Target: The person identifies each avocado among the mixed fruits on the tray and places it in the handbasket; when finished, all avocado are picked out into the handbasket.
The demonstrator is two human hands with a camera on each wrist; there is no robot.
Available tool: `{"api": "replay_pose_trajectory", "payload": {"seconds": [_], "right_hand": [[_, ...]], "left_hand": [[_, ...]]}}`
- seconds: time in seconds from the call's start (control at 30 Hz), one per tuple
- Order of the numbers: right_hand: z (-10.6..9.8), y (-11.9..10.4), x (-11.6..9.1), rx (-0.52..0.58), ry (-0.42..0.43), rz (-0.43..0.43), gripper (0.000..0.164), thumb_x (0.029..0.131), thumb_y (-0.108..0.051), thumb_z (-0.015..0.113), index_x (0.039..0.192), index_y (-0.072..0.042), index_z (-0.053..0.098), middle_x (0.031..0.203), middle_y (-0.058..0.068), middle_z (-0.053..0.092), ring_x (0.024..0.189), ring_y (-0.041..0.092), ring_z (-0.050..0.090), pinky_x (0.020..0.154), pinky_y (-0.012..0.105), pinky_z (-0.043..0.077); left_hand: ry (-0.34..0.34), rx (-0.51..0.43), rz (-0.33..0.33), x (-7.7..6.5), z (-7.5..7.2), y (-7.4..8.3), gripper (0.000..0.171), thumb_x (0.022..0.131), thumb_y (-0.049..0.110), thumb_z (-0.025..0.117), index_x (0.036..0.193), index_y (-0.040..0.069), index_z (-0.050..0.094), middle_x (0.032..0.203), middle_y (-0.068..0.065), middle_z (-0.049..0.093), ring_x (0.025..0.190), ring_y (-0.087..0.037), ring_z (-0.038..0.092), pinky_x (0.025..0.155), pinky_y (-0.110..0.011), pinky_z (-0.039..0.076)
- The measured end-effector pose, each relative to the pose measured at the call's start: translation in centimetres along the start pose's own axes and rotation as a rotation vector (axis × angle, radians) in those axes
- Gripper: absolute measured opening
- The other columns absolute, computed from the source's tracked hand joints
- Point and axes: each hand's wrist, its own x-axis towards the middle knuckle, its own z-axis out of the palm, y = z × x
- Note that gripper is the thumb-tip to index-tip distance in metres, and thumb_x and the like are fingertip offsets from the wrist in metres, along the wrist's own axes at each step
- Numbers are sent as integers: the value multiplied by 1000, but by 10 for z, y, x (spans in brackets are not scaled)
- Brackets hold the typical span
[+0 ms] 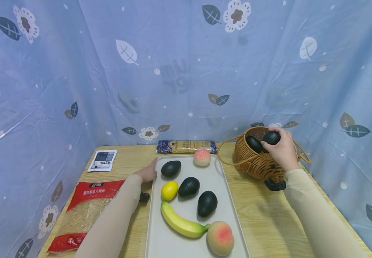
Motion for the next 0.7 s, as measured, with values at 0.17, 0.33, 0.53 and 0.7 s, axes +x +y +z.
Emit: {"api": "replay_pose_trajectory", "payload": {"seconds": [0.17,0.33,0.53,0.7], "right_hand": [[4,11,3,-6,-6,17,56,97,-11,72,146,3,48,149,39,27,120,61,46,95,72,50],[8,19,4,-43,-31,26,53,99,-11,70,144,5,49,150,41,26,116,61,48,90,71,52],[11,21,2,-80,-21,1,42,99,-7,68,138,4,56,149,39,31,124,56,45,94,70,47],[14,17,-1,-99,27,-64,36,99,-4,66,134,2,59,144,36,37,125,53,47,93,69,46]], "left_hand": [[-1,-5,3,0,-1,0,73,105,5,37,164,-7,-5,169,-31,11,155,-45,20,128,-53,14],[3,-36,12,-3,1,1,74,103,4,36,163,-8,-6,168,-34,11,155,-47,19,128,-53,13],[6,-52,41,-4,3,0,73,101,2,35,161,-12,-6,166,-38,9,154,-50,17,128,-54,11],[11,-45,34,-6,1,2,73,102,2,36,162,-10,-5,168,-35,9,155,-47,17,128,-53,12]]}}
